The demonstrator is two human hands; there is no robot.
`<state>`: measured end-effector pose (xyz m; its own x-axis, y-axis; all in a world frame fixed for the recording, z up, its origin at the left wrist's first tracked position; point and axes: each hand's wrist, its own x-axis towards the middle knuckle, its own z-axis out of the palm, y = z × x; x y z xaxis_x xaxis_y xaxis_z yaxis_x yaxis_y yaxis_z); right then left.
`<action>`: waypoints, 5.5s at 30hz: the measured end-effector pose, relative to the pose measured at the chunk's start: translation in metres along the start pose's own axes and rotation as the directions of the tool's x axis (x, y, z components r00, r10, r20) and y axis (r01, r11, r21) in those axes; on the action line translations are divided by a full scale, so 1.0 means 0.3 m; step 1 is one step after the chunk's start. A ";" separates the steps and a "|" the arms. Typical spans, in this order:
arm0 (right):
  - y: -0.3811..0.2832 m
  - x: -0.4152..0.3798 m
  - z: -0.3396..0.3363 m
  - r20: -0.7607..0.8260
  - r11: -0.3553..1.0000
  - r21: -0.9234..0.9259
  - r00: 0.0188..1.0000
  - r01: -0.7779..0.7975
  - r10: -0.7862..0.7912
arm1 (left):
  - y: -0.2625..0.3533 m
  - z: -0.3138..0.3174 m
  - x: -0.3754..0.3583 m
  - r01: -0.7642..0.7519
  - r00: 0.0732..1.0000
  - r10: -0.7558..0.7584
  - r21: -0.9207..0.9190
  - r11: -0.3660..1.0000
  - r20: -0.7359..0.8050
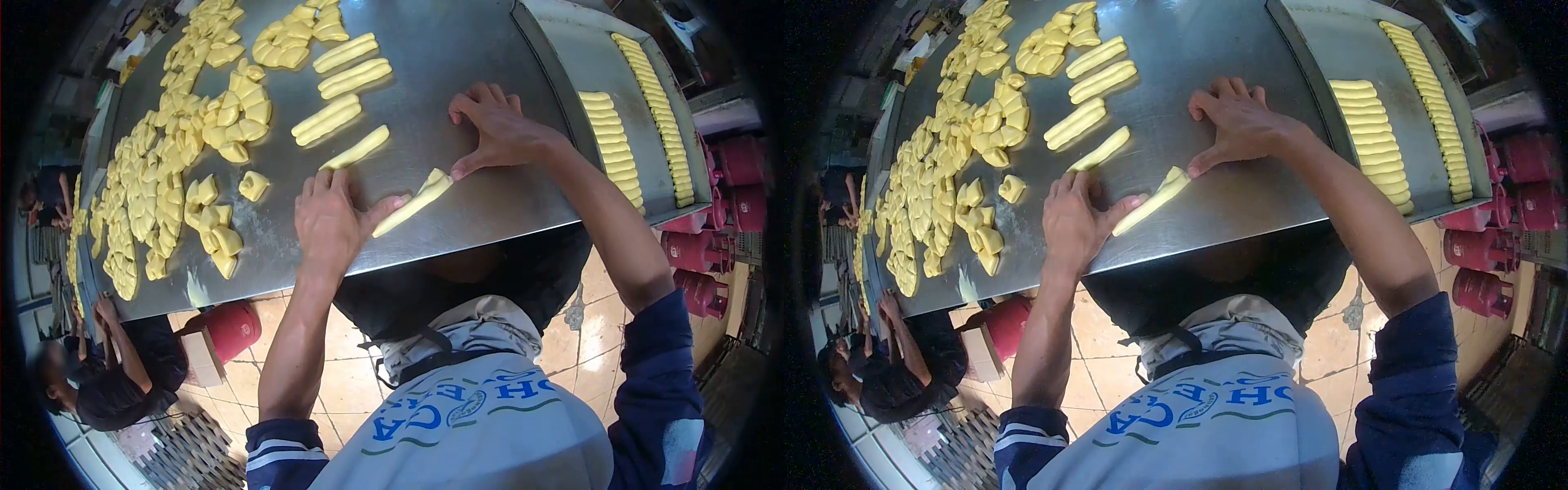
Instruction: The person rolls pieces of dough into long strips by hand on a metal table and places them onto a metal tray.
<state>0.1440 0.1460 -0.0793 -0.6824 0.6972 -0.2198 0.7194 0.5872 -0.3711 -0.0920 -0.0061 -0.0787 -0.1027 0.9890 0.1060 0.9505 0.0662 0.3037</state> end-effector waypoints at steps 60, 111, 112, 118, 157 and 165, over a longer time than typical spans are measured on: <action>-0.146 0.066 0.019 -0.048 0.986 0.033 0.985 -0.162 0.164 | -0.033 0.004 -0.006 -0.065 0.997 0.065 -0.017 0.998 -0.031; -0.133 -0.037 0.116 -0.414 0.888 0.322 0.893 0.327 -0.178 | -0.054 -0.033 -0.100 0.068 0.998 -0.052 -0.536 0.842 0.044; -0.126 -0.034 0.119 -0.421 0.893 0.292 0.885 0.342 -0.201 | -0.053 -0.033 -0.101 0.063 0.998 -0.042 -0.514 0.855 0.052; -0.156 -0.078 0.074 -0.387 0.920 0.118 0.871 0.372 -0.303 | -0.029 -0.056 -0.110 0.001 1.000 0.010 -0.385 0.923 0.027; -0.311 0.714 -0.296 -0.427 0.995 0.026 0.901 0.092 -0.072 | -0.142 -0.018 -0.149 0.095 0.908 -0.349 -0.697 0.711 -0.233; -0.235 0.827 -0.260 -0.442 0.979 -0.180 0.881 0.099 -0.171 | -0.149 0.000 -0.135 0.064 0.905 -0.342 -0.713 0.698 -0.253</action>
<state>-0.0660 0.3097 -0.0374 -0.6665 0.6954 0.2688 0.6596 0.7180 -0.2222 -0.1302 -0.0492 -0.0964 -0.4924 0.8391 0.2314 0.4473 0.0158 0.8943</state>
